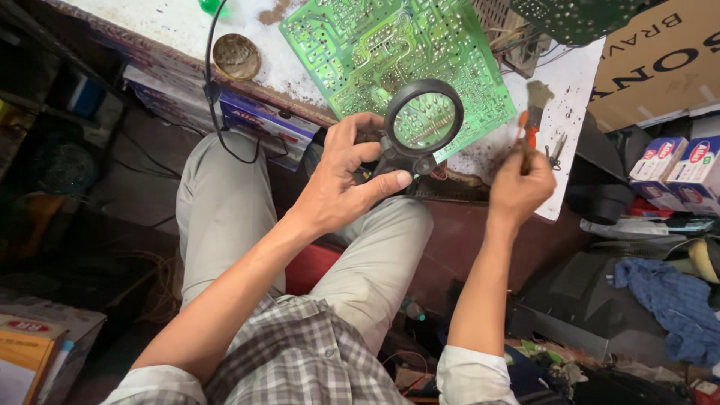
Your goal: The person uses a magnifying glass to inspect a green circuit board and then uses a yellow-handled soldering iron to work on specific points on the board. The person repeatedly moves the magnifying glass and soldering iron across different areas of the board while seated.
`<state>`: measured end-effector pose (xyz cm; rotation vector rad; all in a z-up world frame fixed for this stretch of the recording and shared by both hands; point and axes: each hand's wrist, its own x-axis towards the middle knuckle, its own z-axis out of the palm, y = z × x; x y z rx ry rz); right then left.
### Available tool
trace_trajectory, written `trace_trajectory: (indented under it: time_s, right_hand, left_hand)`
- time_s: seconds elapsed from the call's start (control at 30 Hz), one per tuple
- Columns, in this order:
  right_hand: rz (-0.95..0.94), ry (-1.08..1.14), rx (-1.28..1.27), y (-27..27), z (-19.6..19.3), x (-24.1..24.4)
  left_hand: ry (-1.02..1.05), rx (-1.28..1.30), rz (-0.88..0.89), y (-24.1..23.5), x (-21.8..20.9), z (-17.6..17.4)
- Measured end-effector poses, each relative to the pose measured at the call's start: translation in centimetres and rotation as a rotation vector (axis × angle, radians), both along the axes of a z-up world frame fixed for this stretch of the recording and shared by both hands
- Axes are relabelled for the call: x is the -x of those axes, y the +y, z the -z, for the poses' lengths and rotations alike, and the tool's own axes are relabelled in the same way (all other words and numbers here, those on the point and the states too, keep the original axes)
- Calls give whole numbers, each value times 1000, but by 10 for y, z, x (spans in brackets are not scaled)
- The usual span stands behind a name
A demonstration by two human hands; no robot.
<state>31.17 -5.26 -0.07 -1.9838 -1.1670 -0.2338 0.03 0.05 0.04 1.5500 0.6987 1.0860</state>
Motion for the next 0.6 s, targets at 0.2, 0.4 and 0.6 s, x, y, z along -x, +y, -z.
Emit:
trace_trajectory:
  time_s: [0.2, 0.4, 0.6]
  right_hand:
    - [-132, -605, -50, 4, 7, -21]
    - [-234, 655, -373, -1, -41, 2]
    - [-680, 987, -322, 20, -58, 50]
  left_hand:
    - [-31, 30, 20, 1, -4, -1]
    - [-67, 62, 50, 5, -6, -1]
    - [-20, 25, 26, 4, -8, -1]
